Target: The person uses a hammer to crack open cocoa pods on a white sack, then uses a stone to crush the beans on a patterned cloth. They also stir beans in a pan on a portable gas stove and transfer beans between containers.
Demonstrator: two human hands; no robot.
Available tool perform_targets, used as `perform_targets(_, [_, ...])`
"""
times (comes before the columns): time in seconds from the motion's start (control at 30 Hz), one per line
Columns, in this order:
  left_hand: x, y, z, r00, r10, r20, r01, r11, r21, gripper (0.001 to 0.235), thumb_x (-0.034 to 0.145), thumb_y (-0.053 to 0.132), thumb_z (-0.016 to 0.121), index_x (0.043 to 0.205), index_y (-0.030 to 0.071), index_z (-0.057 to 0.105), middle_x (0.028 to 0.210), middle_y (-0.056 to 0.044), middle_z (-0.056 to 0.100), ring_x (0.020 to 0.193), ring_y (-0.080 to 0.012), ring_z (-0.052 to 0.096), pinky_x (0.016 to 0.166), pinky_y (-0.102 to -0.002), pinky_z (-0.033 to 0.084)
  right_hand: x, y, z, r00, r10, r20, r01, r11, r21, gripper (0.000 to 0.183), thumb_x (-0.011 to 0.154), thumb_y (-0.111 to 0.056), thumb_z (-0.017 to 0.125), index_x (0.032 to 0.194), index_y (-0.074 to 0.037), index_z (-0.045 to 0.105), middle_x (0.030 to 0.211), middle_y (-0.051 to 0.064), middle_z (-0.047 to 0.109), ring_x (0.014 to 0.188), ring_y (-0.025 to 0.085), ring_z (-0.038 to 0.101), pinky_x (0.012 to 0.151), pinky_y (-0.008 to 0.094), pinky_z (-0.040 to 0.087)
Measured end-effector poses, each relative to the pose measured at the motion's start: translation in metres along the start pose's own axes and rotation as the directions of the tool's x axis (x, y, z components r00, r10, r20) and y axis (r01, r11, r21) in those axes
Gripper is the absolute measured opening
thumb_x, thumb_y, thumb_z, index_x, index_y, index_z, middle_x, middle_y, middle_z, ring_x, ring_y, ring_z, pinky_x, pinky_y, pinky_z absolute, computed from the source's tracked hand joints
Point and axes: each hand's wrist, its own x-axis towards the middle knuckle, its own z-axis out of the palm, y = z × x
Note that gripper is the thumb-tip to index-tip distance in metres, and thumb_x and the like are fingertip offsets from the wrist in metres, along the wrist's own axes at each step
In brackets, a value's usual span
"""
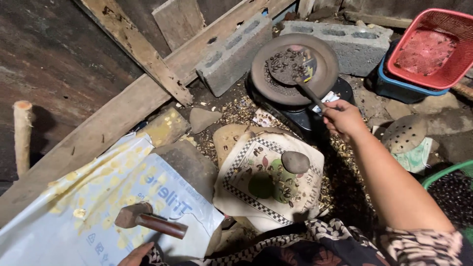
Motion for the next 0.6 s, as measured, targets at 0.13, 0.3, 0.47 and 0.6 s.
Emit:
perform_targets(0.13, [0.082,-0.086,0.048,0.991,0.132,0.018,-0.133,0.986,0.101,0.092,0.086,0.071,0.073,0.161,0.04,0.029,0.171,0.009,0.025,0.159,-0.0102,0.027,0.133,-0.031,0.016,-0.028,-0.02,0.002,1.0,0.008,0.003,-0.008,1.0,0.004,0.013,0.1,-0.006,0.058,0.112,-0.009,0.053,0.064,0.012,0.048,0.037,0.014,0.03,0.032,0.029,0.017])
perform_targets(0.3, [0.019,0.032,-0.006,0.901,-0.379,0.21,0.4,0.541,-0.74,0.059,0.106,0.047,0.05,0.161,0.026,0.046,0.172,0.01,0.024,0.159,-0.0113,0.019,0.133,-0.032,0.013,-0.033,-0.03,0.003,1.0,0.027,0.013,-0.027,0.999,-0.035,0.013,0.1,-0.005,0.058,0.109,-0.01,0.051,0.067,0.011,0.051,0.041,0.014,0.036,0.033,0.029,0.025])
perform_targets(0.47, [0.05,-0.035,0.012,0.966,-0.131,0.223,0.218,0.876,-0.431,0.064,0.104,0.052,0.049,0.163,0.036,0.03,0.173,0.012,0.009,0.162,-0.0083,0.005,0.135,-0.038,0.008,-0.033,-0.039,-0.035,0.987,-0.064,-0.147,-0.008,0.895,-0.447,0.009,0.102,-0.017,0.067,0.111,-0.016,0.066,0.076,0.008,0.063,0.047,0.017,0.05,0.036,0.032,0.035])
perform_targets(0.6, [0.072,-0.059,0.018,0.95,-0.093,0.298,0.19,0.93,-0.314,0.062,0.106,0.054,0.031,0.165,0.038,0.021,0.174,0.017,0.003,0.161,-0.003,-0.004,0.136,-0.034,0.005,-0.02,-0.026,-0.061,0.955,-0.241,-0.172,0.038,0.675,-0.736,0.017,0.094,-0.018,0.066,0.11,-0.016,0.067,0.069,0.009,0.062,0.052,0.022,0.052,0.049,0.039,0.041])
